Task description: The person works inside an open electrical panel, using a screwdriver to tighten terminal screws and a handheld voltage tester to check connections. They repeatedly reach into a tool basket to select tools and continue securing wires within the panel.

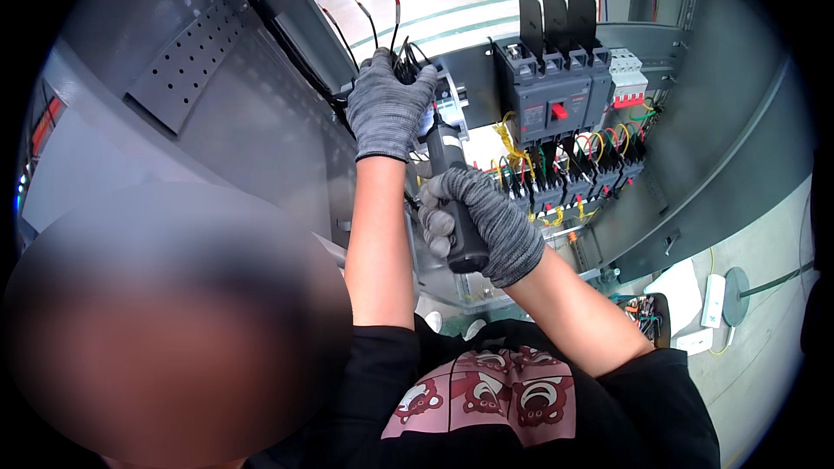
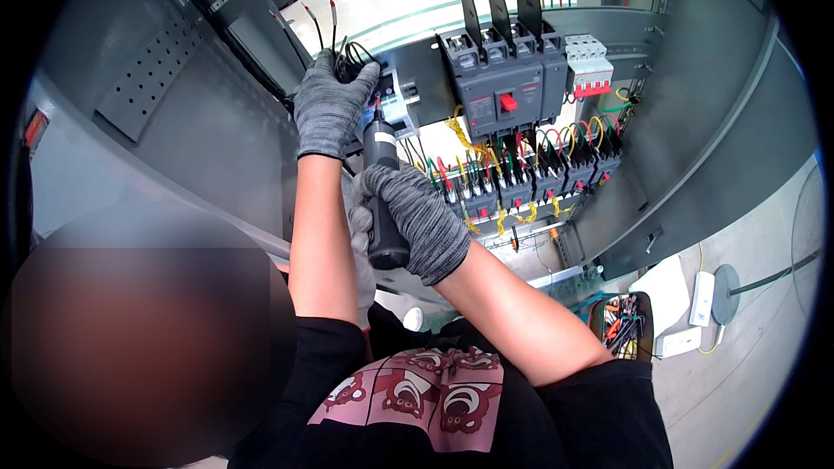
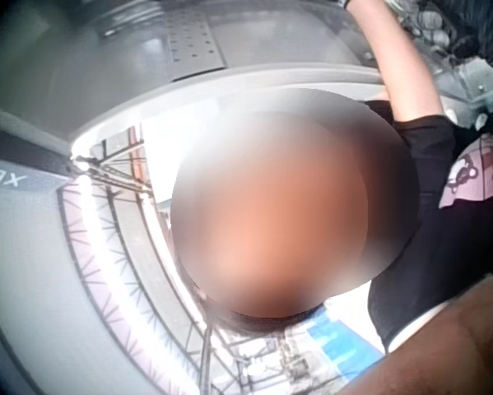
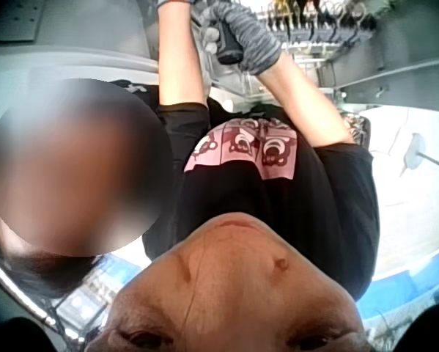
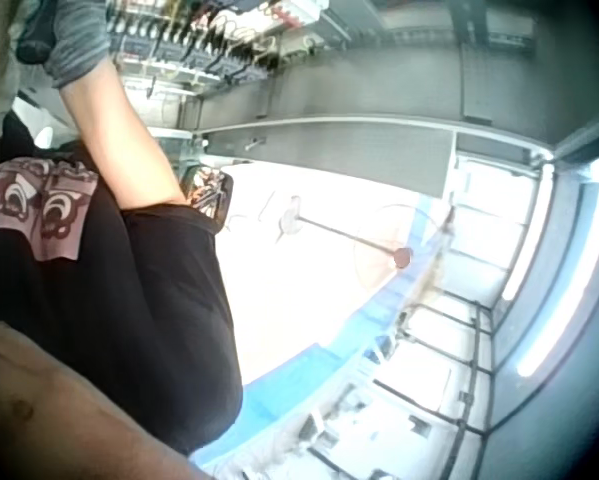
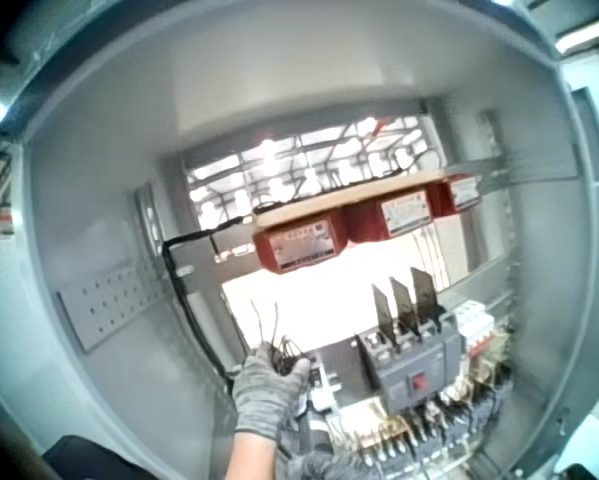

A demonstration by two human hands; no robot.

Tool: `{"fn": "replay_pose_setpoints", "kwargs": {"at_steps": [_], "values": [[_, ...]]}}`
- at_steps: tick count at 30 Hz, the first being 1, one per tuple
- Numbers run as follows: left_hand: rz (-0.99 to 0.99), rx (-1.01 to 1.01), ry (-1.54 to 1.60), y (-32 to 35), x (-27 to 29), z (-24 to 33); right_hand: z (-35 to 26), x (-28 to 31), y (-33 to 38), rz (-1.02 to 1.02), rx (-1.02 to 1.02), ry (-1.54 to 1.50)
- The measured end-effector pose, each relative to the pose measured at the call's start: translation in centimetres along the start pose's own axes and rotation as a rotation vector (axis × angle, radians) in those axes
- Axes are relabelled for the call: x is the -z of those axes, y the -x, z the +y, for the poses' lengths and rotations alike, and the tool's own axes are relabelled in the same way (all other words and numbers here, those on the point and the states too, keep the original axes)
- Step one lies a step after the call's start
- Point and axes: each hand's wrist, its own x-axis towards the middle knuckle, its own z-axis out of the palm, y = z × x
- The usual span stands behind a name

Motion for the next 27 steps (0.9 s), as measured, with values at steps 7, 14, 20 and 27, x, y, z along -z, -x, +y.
{"fn": "replay_pose_setpoints", "kwargs": {"at_steps": [7,14,20,27], "values": [[-0.004,-0.01,-0.001,-0.2,0.6,-0.9,1.3,-0.1,-0.6,0.094,0.168,0.432],[-0.047,-0.037,0.084,-0.9,0.0,-1.0,-1.6,0.9,2.7,0.129,0.106,0.696],[0.479,-0.249,0.265,1.7,-0.3,-0.2,-2.6,5.3,7.8,0.261,0.287,0.795],[0.378,-0.28,-0.015,1.0,-1.2,-0.8,-4.8,10.2,8.8,0.119,0.218,0.829]]}}
